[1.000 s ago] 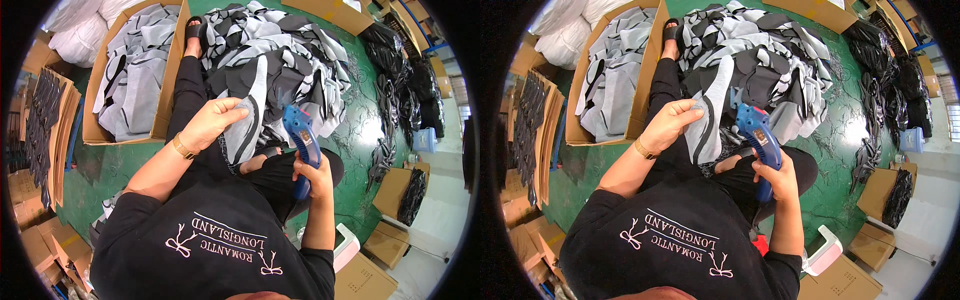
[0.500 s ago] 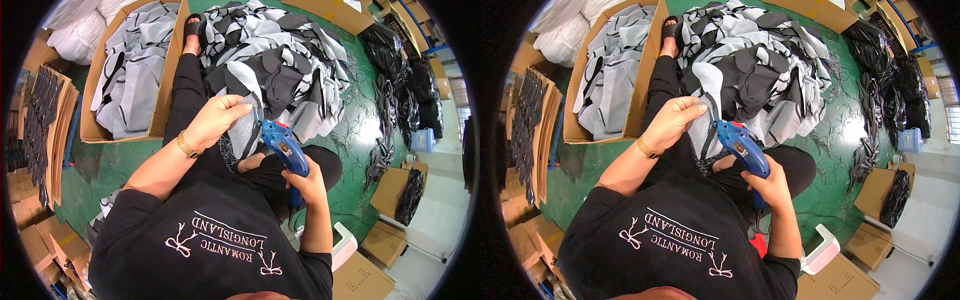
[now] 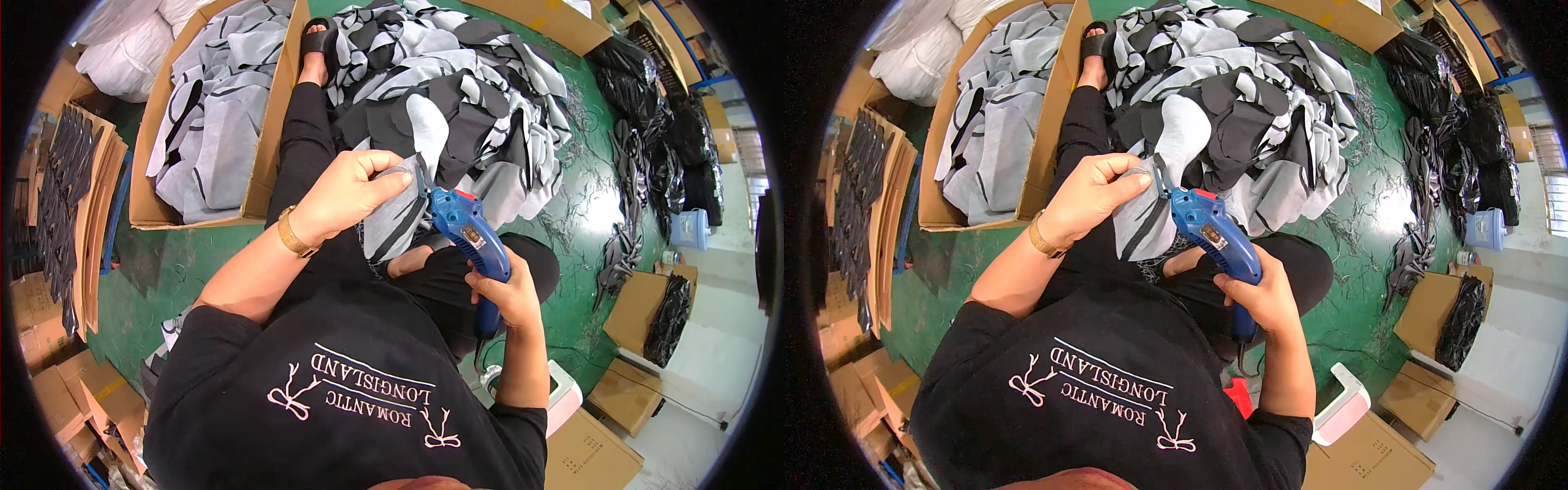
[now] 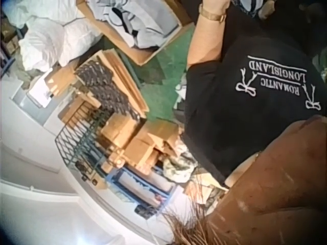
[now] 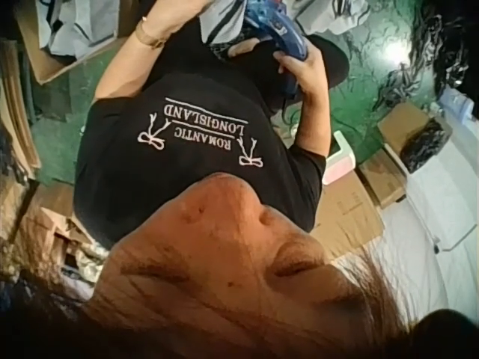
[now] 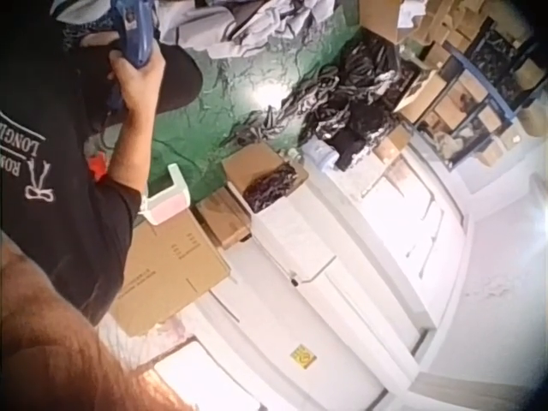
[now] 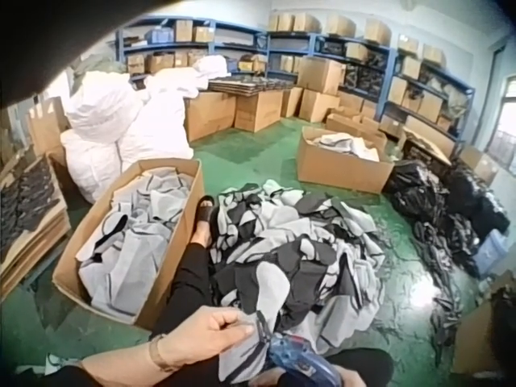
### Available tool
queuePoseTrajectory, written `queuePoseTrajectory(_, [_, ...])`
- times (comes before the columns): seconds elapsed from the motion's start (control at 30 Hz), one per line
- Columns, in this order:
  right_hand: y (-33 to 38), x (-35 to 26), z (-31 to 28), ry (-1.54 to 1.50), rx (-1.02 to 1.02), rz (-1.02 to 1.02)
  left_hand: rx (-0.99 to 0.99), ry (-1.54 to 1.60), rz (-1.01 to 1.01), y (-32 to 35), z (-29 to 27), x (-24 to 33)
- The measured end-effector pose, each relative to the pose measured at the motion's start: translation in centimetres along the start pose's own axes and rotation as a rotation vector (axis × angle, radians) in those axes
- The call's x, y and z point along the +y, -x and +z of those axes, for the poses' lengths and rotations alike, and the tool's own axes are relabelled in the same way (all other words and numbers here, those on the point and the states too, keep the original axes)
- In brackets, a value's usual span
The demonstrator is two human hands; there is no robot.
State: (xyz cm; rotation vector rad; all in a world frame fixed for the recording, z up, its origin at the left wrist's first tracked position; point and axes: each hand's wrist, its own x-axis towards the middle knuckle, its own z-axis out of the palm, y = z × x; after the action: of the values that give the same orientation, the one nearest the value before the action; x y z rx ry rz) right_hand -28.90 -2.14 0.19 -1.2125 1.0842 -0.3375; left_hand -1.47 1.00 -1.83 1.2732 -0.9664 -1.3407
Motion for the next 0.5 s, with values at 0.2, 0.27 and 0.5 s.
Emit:
queuePoseTrajectory(0.2, [-0.6, -0.6, 0.5, -0.093, -0.008, -0.039, -0.017, -0.066, 0.009, 0.0, -0.1, 0.0])
queuePoseTrajectory(0.27, [-0.9, -0.7, 0.7, -0.153, -0.004, -0.069, 0.009, -0.023, -0.021, 0.1, -0.2, 0.0])
queuePoseTrajectory(0.5, [-1.9, 0.3, -1.0, -0.284, 0.109, -0.173, 0.129, 0.222, -0.006, -0.6, -2.8, -1.1])
